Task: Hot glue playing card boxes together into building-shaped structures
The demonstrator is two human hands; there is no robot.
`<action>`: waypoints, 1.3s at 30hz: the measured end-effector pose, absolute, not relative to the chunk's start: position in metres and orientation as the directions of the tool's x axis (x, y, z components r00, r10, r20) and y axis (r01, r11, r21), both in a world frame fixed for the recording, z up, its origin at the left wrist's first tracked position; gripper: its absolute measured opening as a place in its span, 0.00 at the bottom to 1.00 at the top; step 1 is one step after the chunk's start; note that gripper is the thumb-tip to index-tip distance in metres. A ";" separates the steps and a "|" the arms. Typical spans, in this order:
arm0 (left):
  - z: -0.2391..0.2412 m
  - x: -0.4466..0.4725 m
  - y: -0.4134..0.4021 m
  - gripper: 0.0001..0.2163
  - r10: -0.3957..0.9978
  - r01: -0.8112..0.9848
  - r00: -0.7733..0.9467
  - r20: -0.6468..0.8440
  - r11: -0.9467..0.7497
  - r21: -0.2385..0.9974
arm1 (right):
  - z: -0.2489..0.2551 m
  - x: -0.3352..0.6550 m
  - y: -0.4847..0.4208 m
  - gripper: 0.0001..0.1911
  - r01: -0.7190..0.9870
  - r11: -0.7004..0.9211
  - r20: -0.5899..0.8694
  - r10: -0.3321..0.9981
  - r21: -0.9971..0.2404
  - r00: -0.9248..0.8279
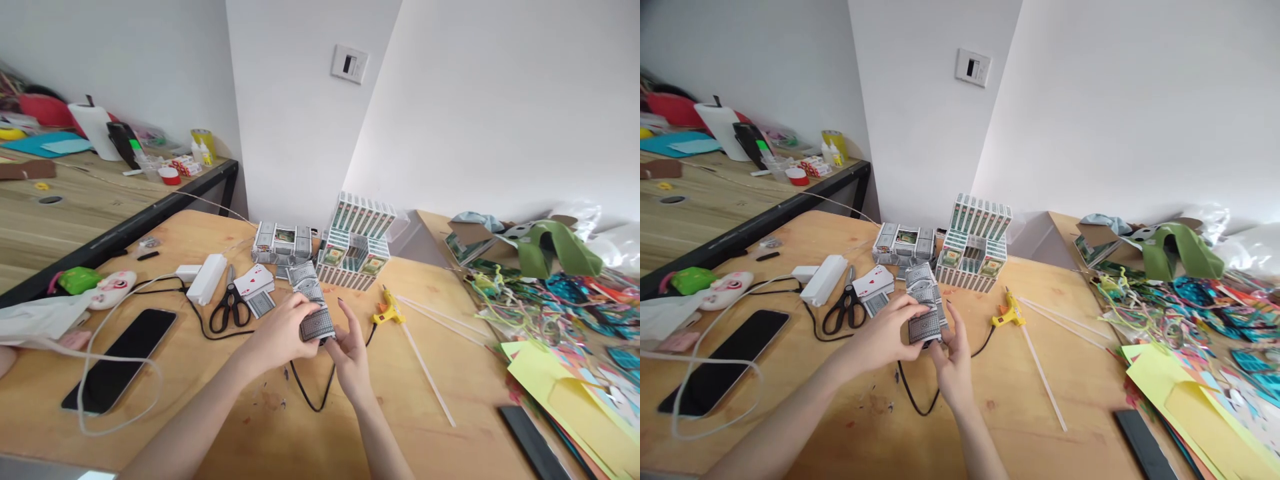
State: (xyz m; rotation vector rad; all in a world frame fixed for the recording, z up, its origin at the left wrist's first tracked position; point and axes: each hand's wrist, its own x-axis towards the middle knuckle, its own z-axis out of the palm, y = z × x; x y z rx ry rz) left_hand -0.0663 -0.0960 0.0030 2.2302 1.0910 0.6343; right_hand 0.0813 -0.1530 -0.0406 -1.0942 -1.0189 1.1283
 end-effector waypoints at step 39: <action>-0.017 -0.081 -0.087 0.18 0.920 0.442 0.380 0.093 -0.269 0.856 | -0.055 0.062 -0.144 0.16 0.078 -0.009 0.015 0.953 -0.997 0.301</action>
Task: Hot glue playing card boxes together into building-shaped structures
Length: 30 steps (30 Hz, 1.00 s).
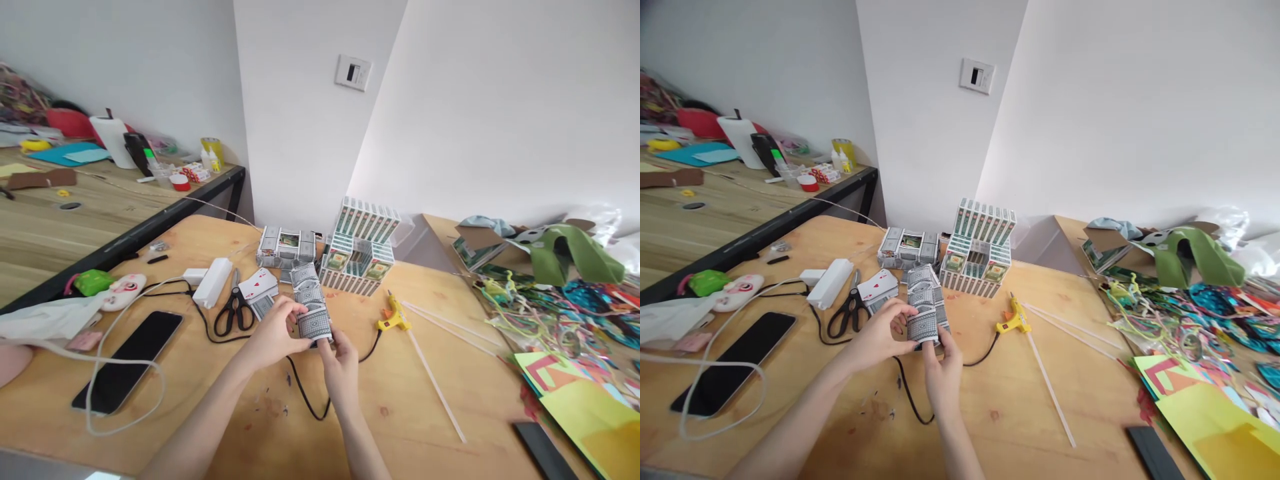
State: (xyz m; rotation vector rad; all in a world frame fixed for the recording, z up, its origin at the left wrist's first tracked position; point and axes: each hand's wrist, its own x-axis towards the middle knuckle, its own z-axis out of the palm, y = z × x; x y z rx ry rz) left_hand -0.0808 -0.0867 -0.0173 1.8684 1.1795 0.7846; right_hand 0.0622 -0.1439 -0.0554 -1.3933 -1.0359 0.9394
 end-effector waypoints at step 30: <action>-0.002 -0.084 -0.081 0.20 0.920 0.567 0.393 -0.003 -0.240 0.788 | -0.046 0.064 -0.143 0.16 0.121 0.018 0.039 0.984 -0.992 0.176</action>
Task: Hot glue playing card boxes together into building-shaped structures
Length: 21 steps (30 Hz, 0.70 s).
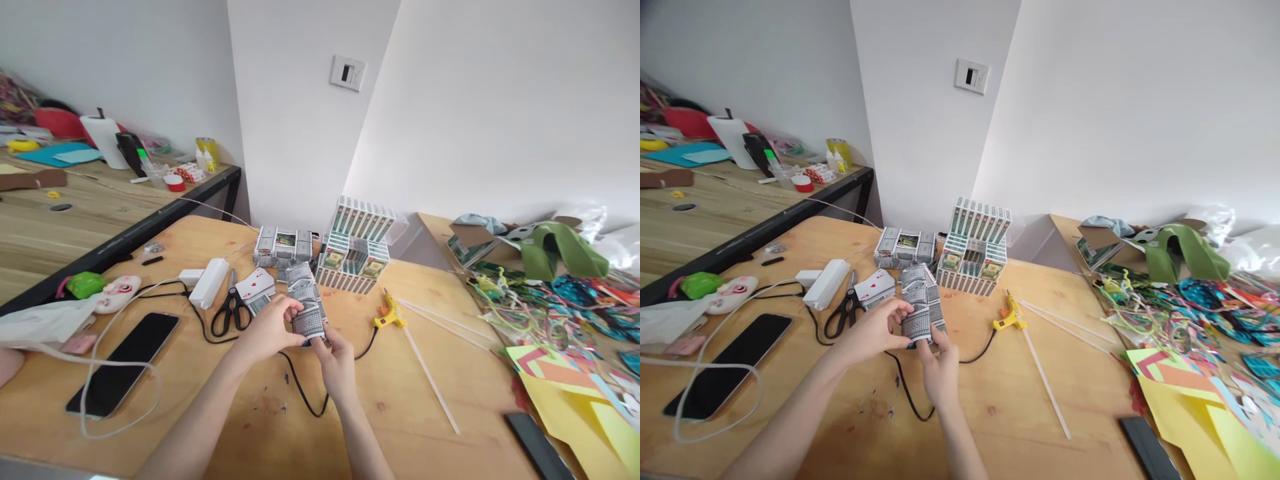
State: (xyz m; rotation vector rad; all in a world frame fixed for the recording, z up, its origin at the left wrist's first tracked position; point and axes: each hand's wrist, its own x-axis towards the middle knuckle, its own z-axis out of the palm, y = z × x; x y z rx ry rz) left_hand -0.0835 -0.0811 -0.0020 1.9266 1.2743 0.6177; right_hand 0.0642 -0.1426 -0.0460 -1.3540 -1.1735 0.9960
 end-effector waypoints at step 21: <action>0.022 -0.085 -0.079 0.14 0.886 0.750 0.457 -0.073 -0.340 0.568 | -0.049 0.058 -0.144 0.16 0.149 0.044 0.068 0.984 -0.988 0.162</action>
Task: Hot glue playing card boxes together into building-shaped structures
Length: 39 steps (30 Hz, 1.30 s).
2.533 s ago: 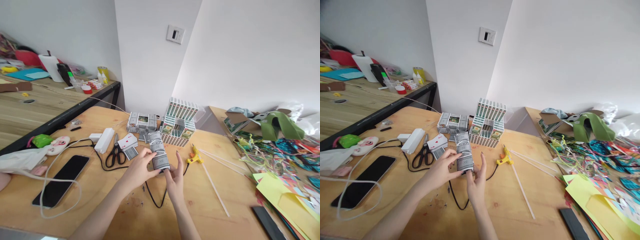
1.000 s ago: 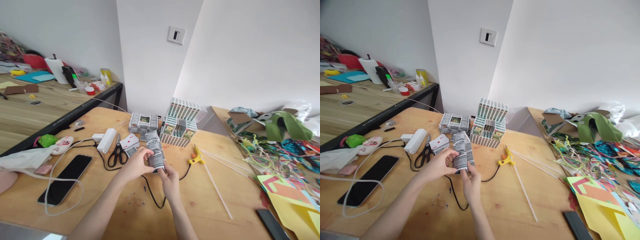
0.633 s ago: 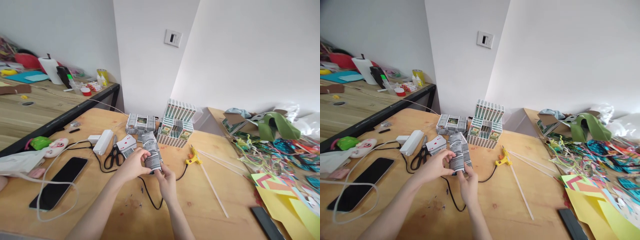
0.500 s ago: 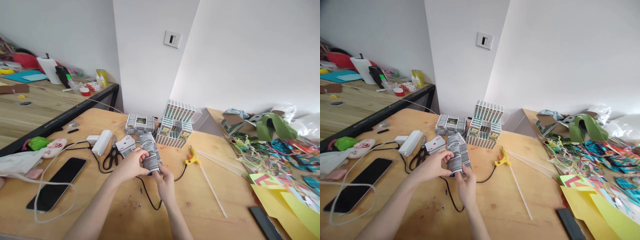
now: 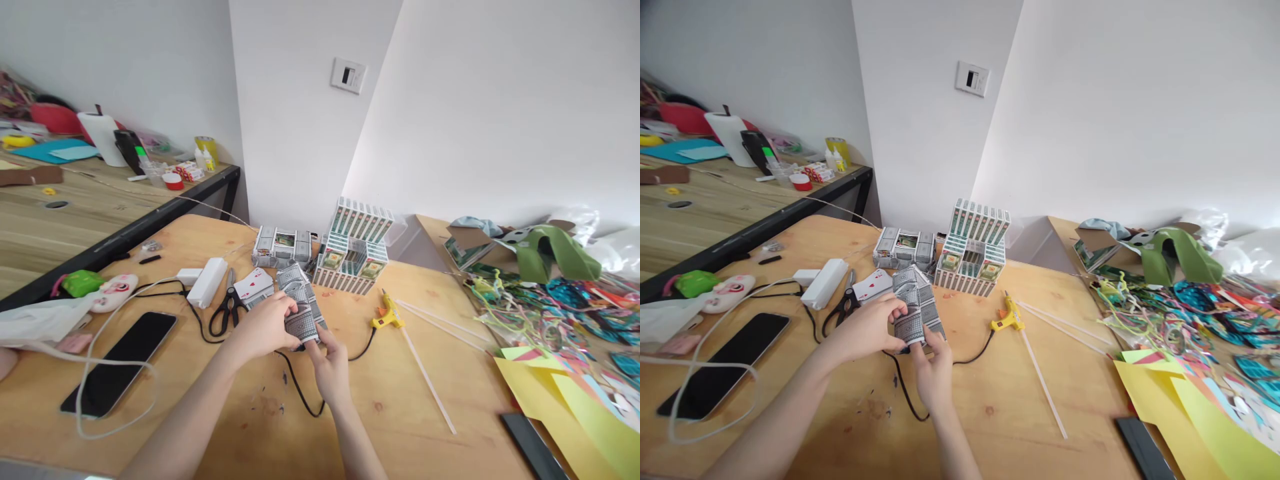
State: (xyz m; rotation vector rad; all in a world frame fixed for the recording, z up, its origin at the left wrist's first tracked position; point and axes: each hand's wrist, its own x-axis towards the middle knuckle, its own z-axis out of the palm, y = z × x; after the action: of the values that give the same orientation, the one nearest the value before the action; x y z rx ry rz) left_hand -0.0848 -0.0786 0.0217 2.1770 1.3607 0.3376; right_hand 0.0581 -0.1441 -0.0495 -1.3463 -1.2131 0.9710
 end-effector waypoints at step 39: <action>0.012 -0.072 -0.075 0.16 0.909 0.738 0.414 -0.044 -0.307 0.601 | -0.050 0.070 -0.145 0.19 -0.078 -0.003 -0.018 0.981 -0.997 0.193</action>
State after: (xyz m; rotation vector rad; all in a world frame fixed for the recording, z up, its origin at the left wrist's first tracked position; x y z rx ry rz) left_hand -0.0715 -0.0749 0.0122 2.1296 1.3930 0.4139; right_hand 0.0696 -0.1453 -0.0500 -1.2457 -1.0046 1.1075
